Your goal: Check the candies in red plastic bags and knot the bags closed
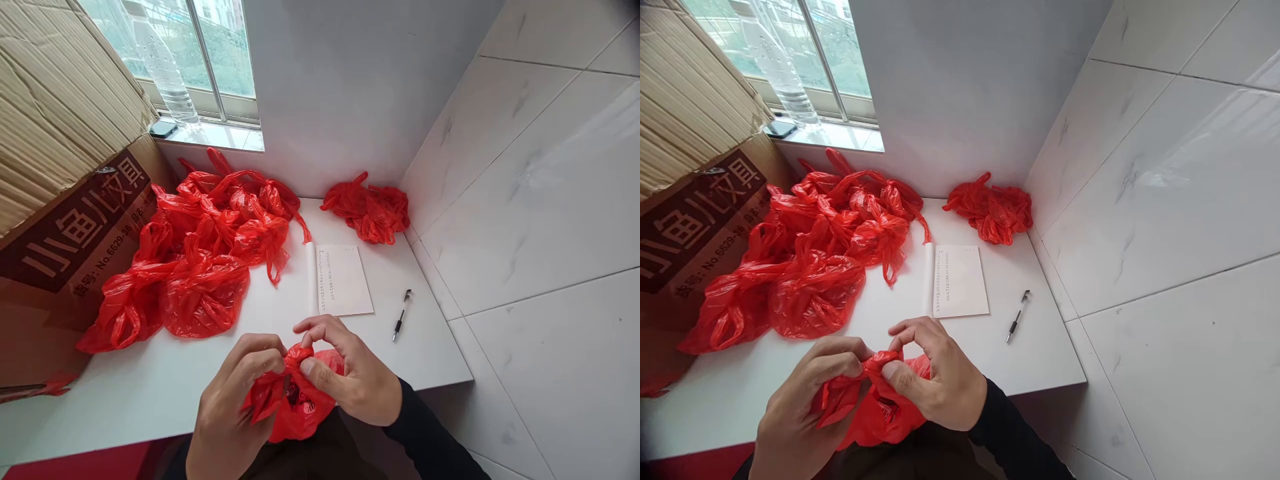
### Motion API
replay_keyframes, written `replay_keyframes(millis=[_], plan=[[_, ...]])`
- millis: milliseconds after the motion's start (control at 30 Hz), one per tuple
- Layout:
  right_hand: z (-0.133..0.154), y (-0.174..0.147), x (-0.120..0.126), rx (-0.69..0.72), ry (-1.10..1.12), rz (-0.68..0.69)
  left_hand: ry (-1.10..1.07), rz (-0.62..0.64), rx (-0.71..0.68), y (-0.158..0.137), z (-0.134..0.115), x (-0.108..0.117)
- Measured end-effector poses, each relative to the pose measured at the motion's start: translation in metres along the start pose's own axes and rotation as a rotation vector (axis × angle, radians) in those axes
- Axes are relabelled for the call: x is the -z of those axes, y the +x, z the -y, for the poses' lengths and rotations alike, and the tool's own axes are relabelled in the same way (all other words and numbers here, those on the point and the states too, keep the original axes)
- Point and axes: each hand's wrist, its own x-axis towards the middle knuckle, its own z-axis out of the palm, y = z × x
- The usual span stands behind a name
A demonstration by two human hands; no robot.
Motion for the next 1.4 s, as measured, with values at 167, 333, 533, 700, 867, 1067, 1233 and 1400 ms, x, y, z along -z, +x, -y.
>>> replay_keyframes(millis=[167,333,533,700,867,1067,1233,1400], plan=[[-0.003,-0.001,-0.003,-0.106,0.111,0.031,0.009,0.037,-0.026,-0.006,0.003,0.004],[-0.001,-0.001,-0.002,-0.041,0.192,-0.034,0.099,0.110,-0.046,-0.009,0.006,0.006],[-0.006,-0.003,-0.006,-0.097,0.343,-0.068,0.139,0.103,0.016,-0.019,0.012,0.002],[-0.017,-0.002,-0.009,-0.174,0.476,-0.183,0.187,0.084,0.067,-0.031,0.018,0.003],[-0.024,0.000,-0.005,-0.221,0.729,-0.311,0.194,0.067,0.091,-0.037,0.017,0.007],[-0.048,-0.009,0.018,-0.153,0.467,-0.510,0.292,0.033,0.168,-0.057,0.032,0.018],[-0.074,-0.018,0.030,-0.223,0.482,-0.526,0.284,0.009,0.326,-0.069,0.050,0.019],[-0.076,-0.016,0.012,-0.270,0.551,-0.349,0.267,0.103,0.236,-0.058,0.040,-0.015]])
